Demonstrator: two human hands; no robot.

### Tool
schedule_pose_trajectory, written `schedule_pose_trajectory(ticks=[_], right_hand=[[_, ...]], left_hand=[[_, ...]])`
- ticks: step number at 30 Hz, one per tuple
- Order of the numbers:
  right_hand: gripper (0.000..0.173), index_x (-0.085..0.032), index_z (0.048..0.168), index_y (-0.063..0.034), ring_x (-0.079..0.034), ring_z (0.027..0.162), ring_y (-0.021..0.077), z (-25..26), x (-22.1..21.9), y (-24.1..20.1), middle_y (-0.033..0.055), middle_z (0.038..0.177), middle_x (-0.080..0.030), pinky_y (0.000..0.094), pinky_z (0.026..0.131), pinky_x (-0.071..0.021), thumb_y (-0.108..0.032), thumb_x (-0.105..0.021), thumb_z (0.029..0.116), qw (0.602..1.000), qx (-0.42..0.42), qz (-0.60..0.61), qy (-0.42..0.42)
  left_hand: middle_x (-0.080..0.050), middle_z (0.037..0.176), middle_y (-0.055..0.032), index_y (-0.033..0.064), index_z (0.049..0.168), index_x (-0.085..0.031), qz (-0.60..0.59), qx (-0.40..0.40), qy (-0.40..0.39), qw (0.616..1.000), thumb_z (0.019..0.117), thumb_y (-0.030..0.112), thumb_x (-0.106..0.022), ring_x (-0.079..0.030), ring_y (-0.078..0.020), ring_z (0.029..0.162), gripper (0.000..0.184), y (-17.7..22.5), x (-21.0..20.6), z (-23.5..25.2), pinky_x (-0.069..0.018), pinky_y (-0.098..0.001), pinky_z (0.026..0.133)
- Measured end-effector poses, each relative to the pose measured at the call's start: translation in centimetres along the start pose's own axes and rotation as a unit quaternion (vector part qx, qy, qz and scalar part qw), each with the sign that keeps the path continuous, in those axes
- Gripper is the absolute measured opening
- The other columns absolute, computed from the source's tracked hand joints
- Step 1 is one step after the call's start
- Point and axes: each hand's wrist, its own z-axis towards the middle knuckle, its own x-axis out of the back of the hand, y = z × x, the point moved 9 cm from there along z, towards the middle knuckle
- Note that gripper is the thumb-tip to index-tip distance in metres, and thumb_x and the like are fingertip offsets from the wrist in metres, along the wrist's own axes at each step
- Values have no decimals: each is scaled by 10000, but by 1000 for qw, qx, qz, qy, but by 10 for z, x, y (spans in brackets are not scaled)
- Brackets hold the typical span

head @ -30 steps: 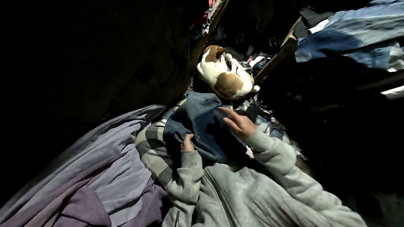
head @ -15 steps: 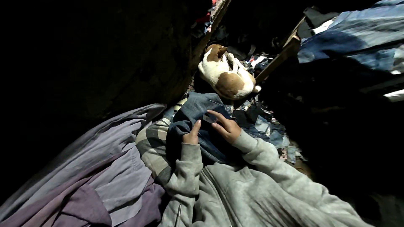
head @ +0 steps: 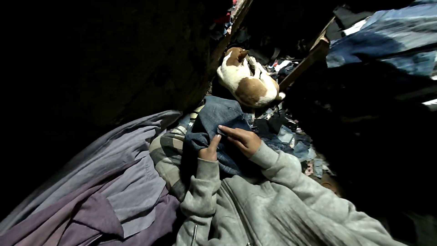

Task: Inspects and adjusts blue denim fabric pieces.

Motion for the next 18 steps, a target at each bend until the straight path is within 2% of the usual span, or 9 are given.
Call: schedule_pose_trajectory(ticks=[2,4,5,7,9,12,14,16,18], right_hand=[[381,-667,1375,-148,-716,861,313,-1,2,4,172,1018,-740,504,768,-571,-239,-473,1060,1000,-4,14,26],[384,-663,1362,-82,-721,1064,263,0,8,12,147,1214,-730,448,947,-556,-218,-461,1065,997,-15,54,49],[389,-652,1361,-47,-705,1118,240,1,12,15,143,1276,-705,416,989,-539,-208,-455,1068,995,-22,74,60],[391,-634,1368,-14,-691,1139,228,1,22,23,148,1329,-675,395,987,-529,-179,-451,1066,991,-47,94,77],[399,-608,1395,-17,-690,1094,214,-1,33,35,151,1355,-657,394,948,-528,-178,-438,1072,987,-91,99,90],[422,-554,1463,-79,-656,857,212,-6,50,51,176,1223,-701,416,814,-514,-210,-412,1088,976,-173,65,115],[463,-474,1532,-112,-647,803,287,-8,57,52,217,1028,-712,493,807,-511,-245,-409,1094,973,-205,34,96],[504,-429,1551,-82,-615,713,270,-7,52,41,191,865,-684,480,737,-520,-253,-427,1077,984,-169,27,53],[505,-484,1510,-58,-599,645,226,-7,40,21,145,800,-675,448,660,-528,-288,-449,1062,996,-83,38,13]], left_hand=[[-685,1017,-104,-122,1180,-564,1,3,2,1000,827,-95,-728,-656,-49,944,391,-1,1,-1,-548,-221,868],[-679,1009,-111,-128,1168,-568,10,13,5,1000,849,-88,-712,-649,-49,931,352,-1,2,-3,-543,-220,861],[-671,1000,-111,-125,1159,-567,16,21,4,1000,862,-90,-695,-643,-51,925,325,0,2,-4,-540,-217,856],[-667,985,-119,-121,1128,-582,27,48,8,998,886,-82,-678,-640,-66,915,263,-1,4,-6,-536,-227,847],[-664,981,-134,-124,1114,-592,39,83,4,996,913,-66,-659,-635,-89,912,220,0,4,-8,-531,-250,847],[-677,934,-99,-81,1074,-616,43,107,-6,993,942,-34,-633,-650,-86,877,141,-4,4,-7,-546,-267,824],[-674,884,-68,-59,1033,-618,30,96,-15,995,939,-43,-621,-651,-70,846,95,-4,3,-6,-550,-255,804],[-670,848,-58,-57,1005,-617,15,89,-28,995,933,-63,-615,-652,-67,816,73,-4,3,-5,-553,-252,787],[-678,791,-22,-23,946,-613,-7,72,-49,996,916,-85,-591,-667,-47,772,72,-4,0,-5,-568,-234,757]])
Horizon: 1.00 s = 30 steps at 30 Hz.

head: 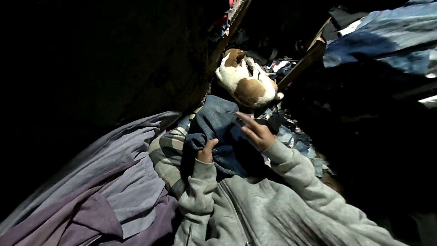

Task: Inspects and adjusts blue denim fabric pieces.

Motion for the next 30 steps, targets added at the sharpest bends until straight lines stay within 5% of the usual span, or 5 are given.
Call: schedule_pose_trajectory(ticks=[6,14,30], right_hand=[[476,-556,1479,-136,-716,896,346,-6,-20,-33,192,1144,-726,554,792,-562,-358,-442,1074,994,57,-44,-80],[422,-608,1435,-140,-674,688,321,-12,-23,-35,190,942,-711,500,617,-560,-284,-502,1053,991,92,-92,-18],[359,-692,1345,-162,-670,658,303,-14,-19,-28,174,859,-700,463,583,-557,-227,-513,1040,987,119,-91,67]], left_hand=[[-699,733,25,46,842,-623,-58,-49,-53,996,858,-94,-543,-685,-37,731,161,-2,-3,2,-582,-239,743],[-705,741,0,44,864,-621,-95,-16,-68,993,907,-80,-481,-695,-61,729,192,-5,-10,-2,-586,-243,728],[-696,749,0,40,913,-602,-97,30,-57,993,968,-57,-427,-691,-56,726,207,-8,-12,-8,-585,-239,716]])
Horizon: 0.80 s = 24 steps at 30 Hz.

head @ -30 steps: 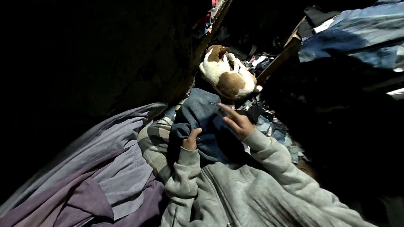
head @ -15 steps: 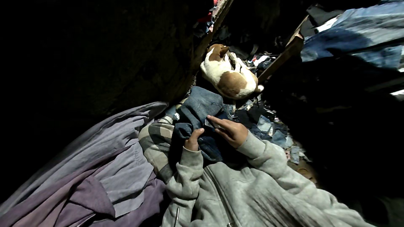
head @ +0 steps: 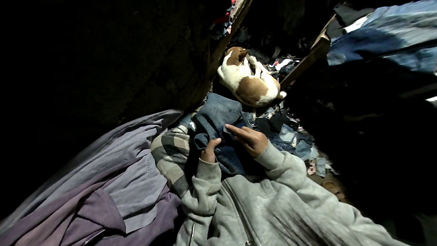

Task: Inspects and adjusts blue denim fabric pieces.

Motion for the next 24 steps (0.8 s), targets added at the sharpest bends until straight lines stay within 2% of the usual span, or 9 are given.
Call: schedule_pose_trajectory(ticks=[2,6,8,10,12,16,20,22,24], right_hand=[[362,-689,1346,-141,-683,699,329,2,6,7,193,894,-712,489,622,-562,-203,-512,1037,1000,-19,2,14],[376,-662,1357,-56,-735,918,359,3,24,40,207,1141,-736,530,822,-580,-171,-501,1036,996,-64,16,56],[405,-602,1415,-45,-720,973,346,2,30,58,208,1217,-710,522,881,-554,-183,-454,1065,989,-135,33,44],[443,-506,1502,-67,-693,904,357,0,31,68,239,1100,-715,532,867,-526,-198,-427,1086,973,-227,48,0],[499,-401,1557,-47,-622,772,289,-4,23,70,217,928,-683,466,795,-512,-209,-427,1086,962,-259,73,-38],[546,-398,1535,-1,-639,753,222,-9,-2,55,184,931,-693,415,761,-537,-259,-447,1056,965,-207,140,-75],[552,-419,1526,-1,-626,732,213,-8,-15,43,148,887,-679,415,731,-534,-303,-435,1064,969,-167,148,-104],[548,-428,1521,-1,-622,726,195,-8,-15,42,142,881,-678,395,727,-534,-303,-439,1064,970,-162,149,-98],[542,-441,1513,-1,-591,689,167,-8,-13,43,116,836,-654,366,694,-522,-299,-447,1060,973,-153,150,-86]], left_hand=[[-692,739,1,39,909,-598,4,3,6,1000,966,-64,-431,-689,-55,717,204,0,1,0,-584,-236,705],[-683,754,-8,24,925,-596,29,17,27,999,974,-58,-444,-680,-53,733,180,1,3,-1,-575,-232,714],[-658,814,-50,-22,985,-602,71,27,60,995,987,-35,-497,-655,-74,780,106,3,6,-1,-553,-249,750],[-668,886,-98,-60,1045,-624,99,26,95,990,999,8,-555,-650,-104,834,107,4,9,0,-544,-282,789],[-669,969,-138,-89,1101,-625,111,10,127,986,997,29,-588,-641,-124,899,162,5,12,3,-532,-297,838],[-654,1070,-194,-129,1137,-612,107,-24,169,980,992,26,-586,-615,-152,983,214,2,12,7,-507,-313,900],[-640,1175,-173,-148,1232,-550,94,-43,96,990,1020,19,-557,-596,-85,1069,270,5,-3,6,-479,-250,970],[-700,1014,-75,-96,1147,-592,117,-24,57,991,960,-11,-644,-656,-34,934,213,5,-7,3,-542,-231,883],[-727,888,-36,-49,1047,-633,120,9,37,992,894,-60,-702,-691,-46,831,168,3,-9,3,-579,-248,811]])
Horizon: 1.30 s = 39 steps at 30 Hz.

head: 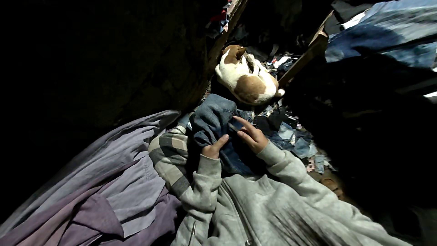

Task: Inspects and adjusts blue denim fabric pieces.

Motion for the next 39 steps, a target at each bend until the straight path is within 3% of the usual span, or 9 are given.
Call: schedule_pose_trajectory(ticks=[2,4,6,9,14,20,27,35,39], right_hand=[[544,-466,1502,-11,-567,649,155,-1,2,-3,87,779,-628,361,652,-513,-322,-451,1057,1000,27,-13,8],[544,-501,1485,-32,-595,657,195,-4,4,-12,109,794,-657,414,653,-531,-369,-456,1061,998,59,-29,10],[524,-550,1450,-41,-662,725,244,-6,6,-24,154,905,-716,469,699,-563,-382,-467,1061,994,94,-48,17],[453,-600,1417,-67,-714,835,278,-8,9,-40,185,1098,-734,475,758,-583,-326,-491,1061,986,141,-83,19],[408,-630,1404,-127,-691,738,307,-8,9,-50,188,998,-725,488,657,-572,-275,-527,1038,979,165,-121,6],[396,-650,1392,-162,-658,666,294,-9,11,-54,178,891,-700,474,598,-551,-246,-519,1029,976,175,-125,22],[355,-707,1325,-203,-635,598,283,-12,13,-59,161,792,-673,445,521,-525,-264,-512,1035,965,186,-163,92],[345,-718,1309,-207,-619,586,256,-14,11,-57,147,774,-661,414,514,-515,-265,-508,1042,959,189,-167,133],[360,-700,1328,-148,-676,660,314,-10,30,-41,184,859,-715,491,585,-557,-196,-507,1028,960,144,-163,176]], left_hand=[[-724,859,-24,-31,1031,-633,-18,-5,-7,1000,868,-97,-702,-696,-56,813,188,-1,-1,1,-585,-250,795],[-730,853,-35,-30,1022,-641,-41,-20,-18,999,865,-127,-671,-704,-71,814,187,-2,-1,3,-592,-259,794],[-736,821,-52,-32,971,-663,-59,-18,-33,998,872,-146,-640,-715,-92,791,152,-4,-1,3,-600,-265,772],[-725,820,-72,-44,963,-656,-73,-19,-53,996,867,-164,-627,-708,-106,790,156,-1,-1,2,-596,-271,770],[-719,778,-41,-26,911,-647,-58,-51,-51,996,815,-202,-622,-702,-79,759,202,11,0,-4,-591,-247,754],[-716,806,-23,-19,959,-639,-38,-70,-55,995,767,-184,-679,-697,-62,783,256,17,1,-9,-588,-243,770],[-725,829,-25,-26,985,-653,-37,-83,-51,995,754,-174,-700,-702,-62,806,278,18,0,-12,-589,-238,790],[-737,821,-27,-1,962,-665,-50,-70,-67,994,797,-156,-659,-713,-76,795,226,15,-1,-11,-598,-255,780],[-716,783,-23,1,935,-647,-24,-33,-25,999,831,-166,-646,-698,-66,750,196,16,2,-17,-591,-243,740]])
